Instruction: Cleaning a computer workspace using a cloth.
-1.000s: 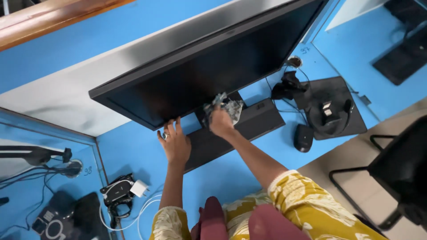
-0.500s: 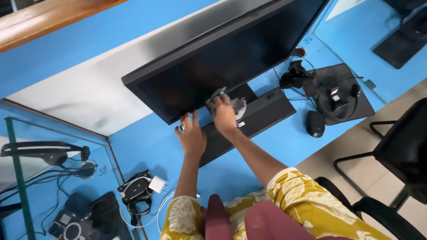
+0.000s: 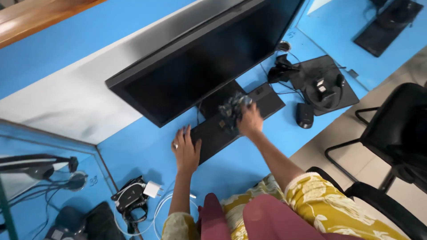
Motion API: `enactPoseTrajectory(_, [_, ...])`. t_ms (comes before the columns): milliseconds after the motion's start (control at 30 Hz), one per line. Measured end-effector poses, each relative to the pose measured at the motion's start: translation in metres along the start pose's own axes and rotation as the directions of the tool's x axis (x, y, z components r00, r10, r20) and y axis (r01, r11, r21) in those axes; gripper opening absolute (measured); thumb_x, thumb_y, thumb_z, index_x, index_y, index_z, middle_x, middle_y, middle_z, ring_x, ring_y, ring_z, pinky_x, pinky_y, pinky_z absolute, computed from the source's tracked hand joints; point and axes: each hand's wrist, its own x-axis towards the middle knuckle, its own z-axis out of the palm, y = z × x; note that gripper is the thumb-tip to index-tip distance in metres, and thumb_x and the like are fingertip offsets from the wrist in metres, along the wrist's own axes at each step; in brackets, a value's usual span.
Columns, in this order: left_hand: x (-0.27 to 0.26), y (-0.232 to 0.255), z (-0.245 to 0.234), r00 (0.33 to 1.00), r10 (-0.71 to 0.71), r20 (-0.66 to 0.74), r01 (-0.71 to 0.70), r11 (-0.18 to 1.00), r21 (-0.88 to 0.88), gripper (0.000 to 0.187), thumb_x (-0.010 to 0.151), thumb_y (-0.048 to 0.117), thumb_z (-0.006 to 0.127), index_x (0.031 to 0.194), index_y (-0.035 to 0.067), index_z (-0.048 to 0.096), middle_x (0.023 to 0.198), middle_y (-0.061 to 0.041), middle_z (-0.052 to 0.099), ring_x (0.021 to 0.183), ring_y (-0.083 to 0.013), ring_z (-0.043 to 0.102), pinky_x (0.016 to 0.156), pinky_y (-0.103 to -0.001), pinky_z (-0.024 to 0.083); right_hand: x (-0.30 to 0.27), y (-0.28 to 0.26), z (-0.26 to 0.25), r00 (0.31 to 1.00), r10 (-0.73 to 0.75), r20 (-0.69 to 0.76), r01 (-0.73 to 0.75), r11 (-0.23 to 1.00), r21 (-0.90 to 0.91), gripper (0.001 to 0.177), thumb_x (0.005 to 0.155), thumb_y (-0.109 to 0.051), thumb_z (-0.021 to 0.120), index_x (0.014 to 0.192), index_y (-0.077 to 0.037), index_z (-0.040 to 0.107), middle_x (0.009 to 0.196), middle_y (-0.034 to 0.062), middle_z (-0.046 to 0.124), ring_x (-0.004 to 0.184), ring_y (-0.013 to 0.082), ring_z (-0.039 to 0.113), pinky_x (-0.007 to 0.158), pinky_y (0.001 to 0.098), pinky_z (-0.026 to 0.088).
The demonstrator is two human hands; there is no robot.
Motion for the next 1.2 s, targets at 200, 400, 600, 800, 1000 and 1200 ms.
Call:
enactPoseTrajectory(200, [-0.033, -0.036, 0.029, 0.991, -0.020, 0.135, 0.002, 0.991, 0.133, 0.077, 0.094, 0.030, 0.062, 0.159, 0.011, 0.025, 0.170, -0.009, 0.015, 0.158, -0.0348, 0.008, 0.117, -0.070, 0.018, -0.090, -0.035, 0.041, 0.939, -0.297, 0.174, 0.272, 0.950, 0.149, 0.065, 0.074, -0.024, 0.078, 0.137, -0.020, 0.060, 0.158, 0.0207, 0.035, 0.128, 0.0444, 0.054, 0.099, 0.0494, 0.052])
enactPoseTrajectory(400, [-0.042, -0.036, 0.022, 0.974, -0.054, 0.221, -0.006, 0.964, 0.265, 0.081, 0.095, 0.024, 0.061, 0.164, 0.014, 0.020, 0.176, -0.008, 0.005, 0.162, -0.0337, 0.001, 0.118, -0.070, 0.019, -0.077, -0.059, 0.011, 0.763, -0.509, 0.397, 0.574, 0.817, -0.055, 0.067, 0.069, -0.039, 0.086, 0.130, -0.019, 0.064, 0.147, 0.0132, 0.043, 0.136, 0.0366, 0.046, 0.105, 0.0510, 0.042])
enactPoseTrajectory(600, [-0.045, -0.033, 0.021, 0.968, -0.078, 0.236, 0.049, 0.991, 0.127, 0.091, 0.094, 0.050, 0.063, 0.163, 0.012, 0.017, 0.172, -0.009, 0.004, 0.158, -0.0332, -0.001, 0.117, -0.074, 0.011, 0.011, 0.115, 0.046, 0.971, -0.236, -0.029, 0.237, 0.952, 0.194, 0.089, 0.070, -0.028, 0.082, 0.149, -0.007, 0.046, 0.141, 0.0199, 0.057, 0.134, 0.0402, 0.052, 0.115, 0.0497, 0.043])
enactPoseTrajectory(800, [-0.042, -0.023, 0.006, 0.956, -0.085, 0.281, 0.048, 0.990, 0.134, 0.113, 0.080, 0.064, 0.071, 0.162, 0.011, 0.015, 0.171, -0.010, 0.003, 0.158, -0.0339, -0.002, 0.116, -0.075, 0.009, 0.030, 0.116, 0.099, 1.000, -0.005, -0.004, 0.005, 1.000, -0.023, 0.078, 0.083, -0.033, 0.069, 0.152, -0.007, 0.045, 0.152, 0.0266, 0.047, 0.141, 0.0452, 0.042, 0.117, 0.0557, 0.034])
enactPoseTrajectory(1000, [-0.044, -0.025, 0.011, 0.943, -0.121, 0.311, 0.024, 0.955, 0.297, 0.115, 0.076, 0.058, 0.079, 0.162, 0.009, 0.021, 0.174, -0.010, 0.003, 0.160, -0.0327, 0.000, 0.118, -0.071, 0.016, -0.084, -0.050, 0.084, 0.733, -0.577, 0.361, 0.620, 0.785, -0.002, 0.082, 0.075, -0.037, 0.077, 0.148, -0.011, 0.047, 0.161, 0.0269, 0.028, 0.148, 0.0427, 0.022, 0.119, 0.0535, 0.018])
enactPoseTrajectory(1200, [-0.048, -0.031, 0.005, 0.983, -0.056, 0.174, 0.034, 0.991, 0.131, 0.116, 0.073, 0.062, 0.082, 0.161, 0.011, 0.025, 0.171, -0.006, 0.011, 0.158, -0.0306, 0.007, 0.118, -0.067, 0.019, -0.027, -0.012, 0.079, 0.728, -0.512, 0.456, 0.590, 0.806, -0.037, 0.076, 0.080, -0.041, 0.080, 0.144, -0.012, 0.054, 0.156, 0.0137, 0.042, 0.146, 0.0342, 0.035, 0.121, 0.0523, 0.027])
